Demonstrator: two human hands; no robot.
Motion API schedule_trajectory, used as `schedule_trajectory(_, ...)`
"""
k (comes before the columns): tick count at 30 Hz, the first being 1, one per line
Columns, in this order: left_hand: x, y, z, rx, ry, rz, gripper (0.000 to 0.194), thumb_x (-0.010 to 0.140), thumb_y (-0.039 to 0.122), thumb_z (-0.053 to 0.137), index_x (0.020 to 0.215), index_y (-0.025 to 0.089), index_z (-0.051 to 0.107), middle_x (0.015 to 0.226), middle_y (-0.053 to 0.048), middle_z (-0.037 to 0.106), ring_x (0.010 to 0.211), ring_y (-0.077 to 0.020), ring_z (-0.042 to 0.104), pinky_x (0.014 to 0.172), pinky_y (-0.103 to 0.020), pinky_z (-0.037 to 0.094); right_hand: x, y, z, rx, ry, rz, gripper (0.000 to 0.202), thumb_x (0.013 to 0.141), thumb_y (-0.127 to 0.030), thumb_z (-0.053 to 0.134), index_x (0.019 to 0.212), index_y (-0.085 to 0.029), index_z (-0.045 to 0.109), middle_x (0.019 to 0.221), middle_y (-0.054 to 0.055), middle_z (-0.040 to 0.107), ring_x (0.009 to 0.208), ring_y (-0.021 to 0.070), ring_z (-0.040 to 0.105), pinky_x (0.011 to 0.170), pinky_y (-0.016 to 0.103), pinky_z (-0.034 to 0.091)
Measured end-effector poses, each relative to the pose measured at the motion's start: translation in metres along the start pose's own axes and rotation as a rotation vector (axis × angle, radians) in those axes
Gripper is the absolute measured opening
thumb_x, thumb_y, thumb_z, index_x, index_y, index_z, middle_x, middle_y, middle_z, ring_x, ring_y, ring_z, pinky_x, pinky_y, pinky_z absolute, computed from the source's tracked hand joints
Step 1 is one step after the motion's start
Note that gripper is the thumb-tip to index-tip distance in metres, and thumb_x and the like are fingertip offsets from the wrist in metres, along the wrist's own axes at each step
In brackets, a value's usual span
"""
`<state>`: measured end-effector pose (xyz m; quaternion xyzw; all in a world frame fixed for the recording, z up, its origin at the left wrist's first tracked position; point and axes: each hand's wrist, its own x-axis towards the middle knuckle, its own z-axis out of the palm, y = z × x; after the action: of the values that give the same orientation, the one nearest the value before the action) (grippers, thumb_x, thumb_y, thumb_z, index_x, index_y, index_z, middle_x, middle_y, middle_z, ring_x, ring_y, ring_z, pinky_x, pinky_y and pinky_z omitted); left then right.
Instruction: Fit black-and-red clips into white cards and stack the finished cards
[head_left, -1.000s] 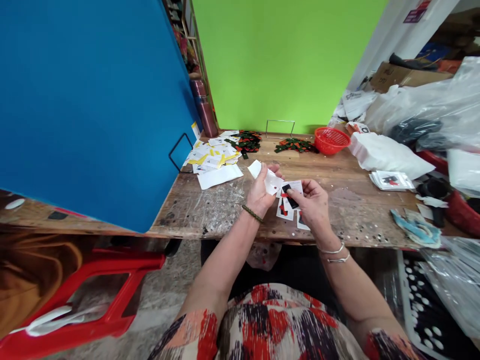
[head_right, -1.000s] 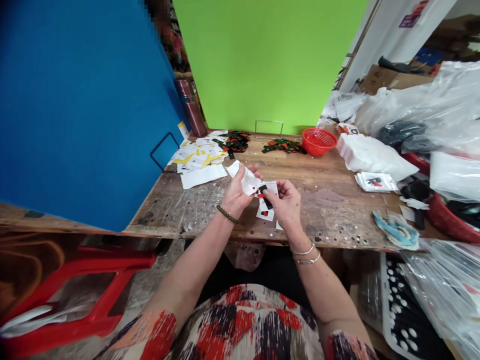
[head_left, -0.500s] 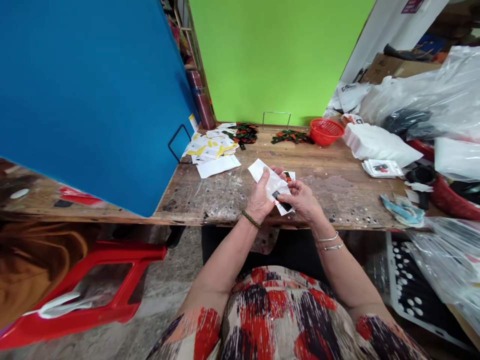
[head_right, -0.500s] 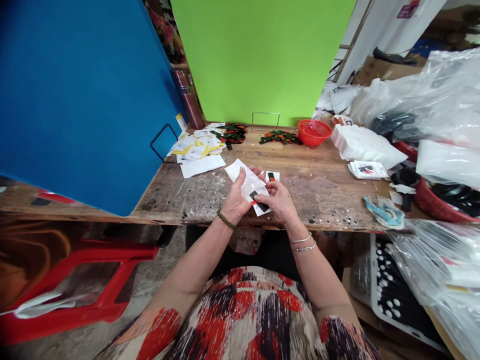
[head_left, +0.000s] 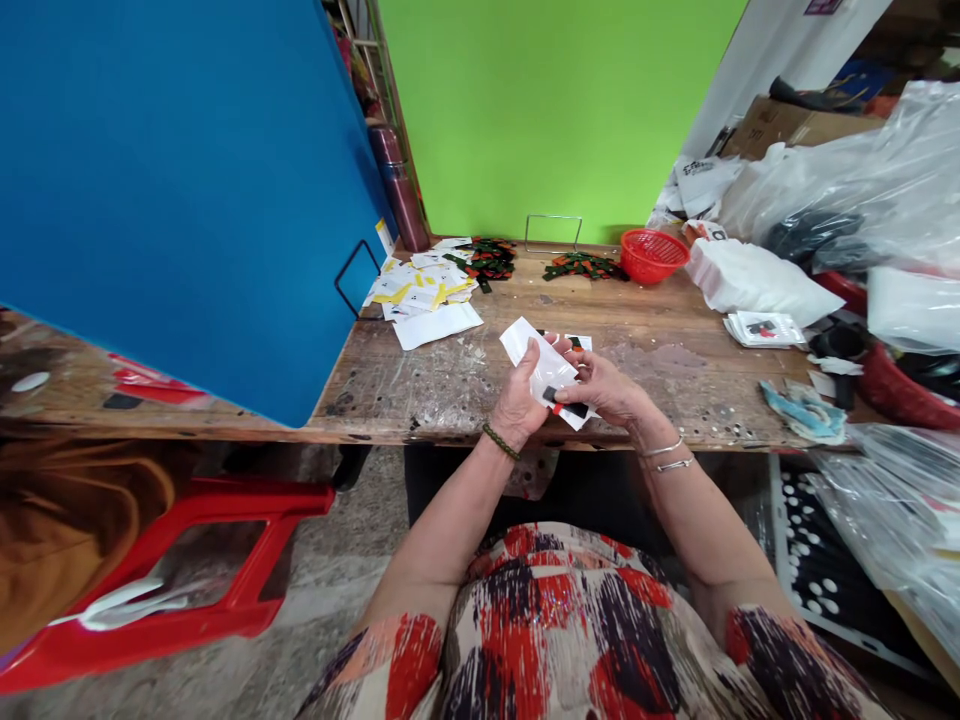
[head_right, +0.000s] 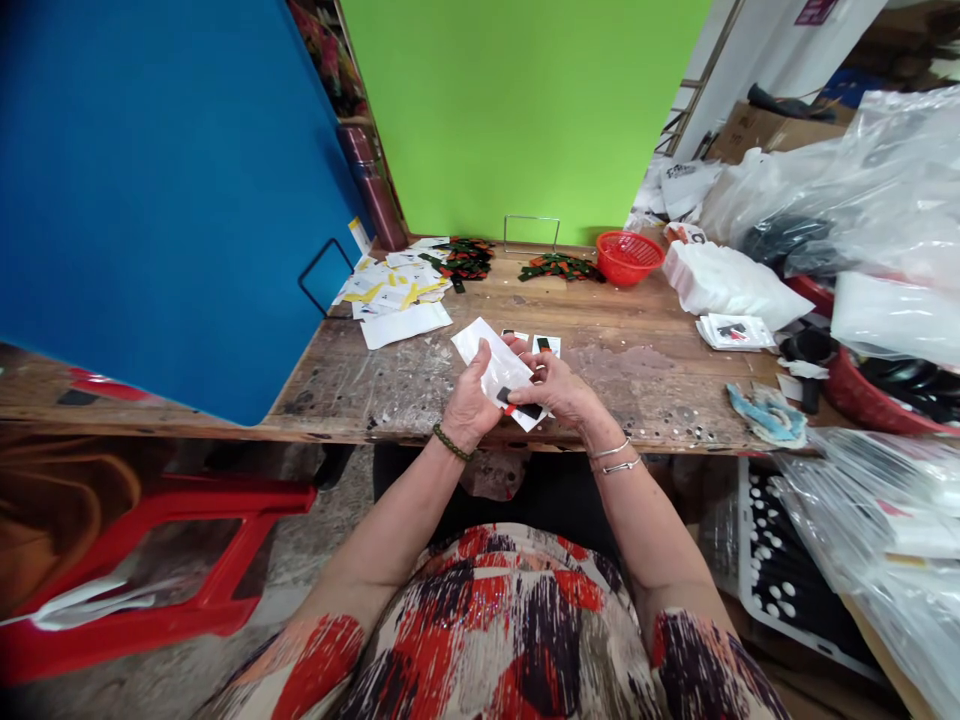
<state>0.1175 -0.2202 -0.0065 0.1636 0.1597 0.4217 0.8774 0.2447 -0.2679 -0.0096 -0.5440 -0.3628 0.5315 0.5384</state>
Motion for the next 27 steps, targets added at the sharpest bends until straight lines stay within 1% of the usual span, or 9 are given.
schedule_trajectory(2,-0.001,0.000,-0.001,-0.009,0.026,0.006,0.029,0.094,0.039,0.057,0.104,0.013,0.067,0.092,-0.009,0.073,0.094,-0.0212,0.071,0.099,-0.040,0.050,0.000,0.000,0.000,-0.014,-0.026,0.024,0.057,0.042,-0.017,0.091,0.087,-0.020,0.056,0.087,0.001,0.071,0.080,0.0164,0.065,0.072,0.030,0.054)
schedule_trajectory(5,-0.002,-0.001,-0.001,-0.005,0.034,0.002,0.029,0.095,0.037,0.055,0.104,0.013,0.067,0.090,-0.009,0.072,0.093,-0.0210,0.071,0.099,-0.040,0.050,0.002,0.001,0.000,-0.005,0.010,0.031,0.058,0.042,-0.019,0.092,0.086,-0.021,0.054,0.085,0.000,0.070,0.079,0.0164,0.065,0.075,0.032,0.054)
schedule_trajectory(10,-0.007,0.000,-0.001,-0.002,0.065,0.021,0.028,0.095,0.037,0.055,0.103,0.014,0.068,0.091,-0.008,0.072,0.093,-0.0216,0.071,0.098,-0.040,0.050,0.009,0.003,0.000,-0.011,0.002,0.018,0.061,0.040,-0.017,0.092,0.089,-0.020,0.056,0.085,0.000,0.069,0.080,0.0153,0.064,0.077,0.031,0.054)
schedule_trajectory(14,-0.007,0.001,-0.004,0.034,0.027,0.054,0.027,0.095,0.036,0.055,0.105,0.014,0.068,0.093,-0.009,0.073,0.098,-0.0221,0.071,0.098,-0.038,0.050,0.013,0.006,-0.001,-0.020,0.087,-0.013,0.057,0.038,-0.020,0.094,0.081,-0.020,0.057,0.075,-0.003,0.067,0.071,0.0135,0.062,0.071,0.029,0.053)
schedule_trajectory(17,-0.005,0.001,-0.007,0.041,0.053,0.099,0.030,0.095,0.038,0.053,0.108,0.015,0.067,0.096,-0.010,0.074,0.102,-0.0221,0.070,0.098,-0.037,0.050,0.011,0.008,0.002,-0.027,0.051,0.041,0.049,0.039,-0.027,0.095,0.074,-0.018,0.062,0.071,0.000,0.068,0.067,0.0144,0.062,0.067,0.029,0.052)
schedule_trajectory(19,-0.004,0.000,-0.008,0.036,0.050,0.126,0.031,0.097,0.037,0.051,0.110,0.014,0.067,0.099,-0.010,0.075,0.105,-0.0219,0.069,0.099,-0.037,0.050,0.009,0.008,0.006,-0.016,0.034,0.076,0.044,0.040,-0.031,0.094,0.071,-0.016,0.067,0.069,0.001,0.069,0.064,0.0142,0.061,0.066,0.029,0.051)
schedule_trajectory(21,-0.005,0.001,-0.008,0.033,0.015,0.115,0.031,0.097,0.035,0.051,0.114,0.014,0.066,0.105,-0.011,0.074,0.110,-0.0226,0.067,0.102,-0.038,0.049,0.006,0.009,0.008,0.018,0.035,0.086,0.041,0.040,-0.033,0.094,0.067,-0.015,0.069,0.066,0.002,0.069,0.062,0.0133,0.061,0.066,0.029,0.050)
schedule_trajectory(24,-0.010,0.005,-0.007,0.021,-0.035,0.054,0.033,0.094,0.035,0.056,0.118,0.015,0.065,0.117,-0.013,0.072,0.118,-0.0251,0.064,0.105,-0.041,0.046,0.005,0.010,0.007,0.072,0.047,0.096,0.040,0.036,-0.032,0.094,0.062,-0.014,0.069,0.062,0.001,0.068,0.060,0.0123,0.060,0.067,0.029,0.050)
schedule_trajectory(27,-0.014,0.010,-0.006,0.010,-0.035,0.041,0.034,0.093,0.038,0.056,0.116,0.015,0.066,0.117,-0.014,0.072,0.118,-0.0268,0.064,0.105,-0.043,0.046,0.005,0.013,0.003,0.075,0.045,0.112,0.039,0.036,-0.031,0.094,0.059,-0.014,0.068,0.061,0.001,0.068,0.059,0.0126,0.060,0.066,0.029,0.049)
